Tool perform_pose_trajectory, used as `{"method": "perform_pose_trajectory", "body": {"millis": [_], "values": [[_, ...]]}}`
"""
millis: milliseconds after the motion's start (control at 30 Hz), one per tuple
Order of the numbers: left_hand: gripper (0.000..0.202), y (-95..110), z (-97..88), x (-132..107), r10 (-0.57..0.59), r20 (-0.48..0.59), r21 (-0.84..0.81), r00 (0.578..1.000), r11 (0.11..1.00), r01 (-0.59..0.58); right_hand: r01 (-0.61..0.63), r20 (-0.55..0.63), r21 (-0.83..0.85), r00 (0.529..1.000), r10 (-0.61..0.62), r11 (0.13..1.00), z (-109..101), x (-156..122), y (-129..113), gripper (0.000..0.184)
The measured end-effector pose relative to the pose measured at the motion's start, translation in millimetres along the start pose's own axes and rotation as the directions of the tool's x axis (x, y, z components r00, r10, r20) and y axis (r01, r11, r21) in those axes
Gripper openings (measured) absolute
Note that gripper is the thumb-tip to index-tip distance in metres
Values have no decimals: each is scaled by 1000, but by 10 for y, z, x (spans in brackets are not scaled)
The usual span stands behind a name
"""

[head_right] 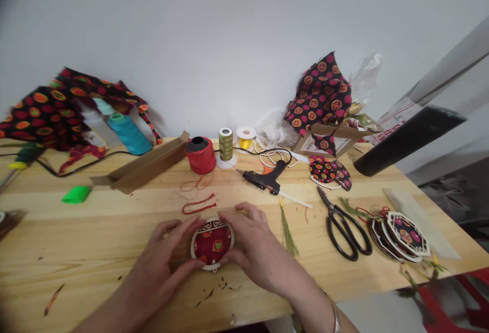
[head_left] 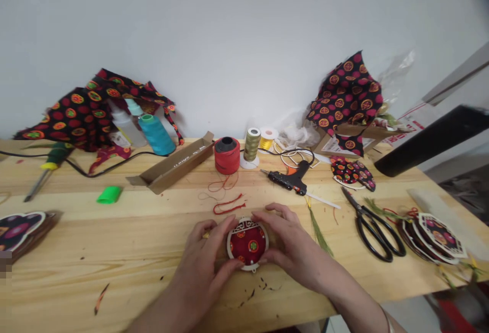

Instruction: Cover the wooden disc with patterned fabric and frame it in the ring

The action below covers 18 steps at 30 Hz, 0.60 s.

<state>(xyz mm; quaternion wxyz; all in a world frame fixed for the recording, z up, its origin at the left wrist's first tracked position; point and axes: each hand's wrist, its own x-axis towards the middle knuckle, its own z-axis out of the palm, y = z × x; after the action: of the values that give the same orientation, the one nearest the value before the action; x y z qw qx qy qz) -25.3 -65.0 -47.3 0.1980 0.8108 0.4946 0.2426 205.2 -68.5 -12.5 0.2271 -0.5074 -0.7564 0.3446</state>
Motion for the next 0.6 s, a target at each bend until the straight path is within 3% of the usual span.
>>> {"method": "perform_pose_trajectory", "body": {"millis": [600], "values": [[49,40,-66,17,10,5,-43,1000,999,-9,25,-24,55,999,-24,998,-19,-4,-39,64]]}}
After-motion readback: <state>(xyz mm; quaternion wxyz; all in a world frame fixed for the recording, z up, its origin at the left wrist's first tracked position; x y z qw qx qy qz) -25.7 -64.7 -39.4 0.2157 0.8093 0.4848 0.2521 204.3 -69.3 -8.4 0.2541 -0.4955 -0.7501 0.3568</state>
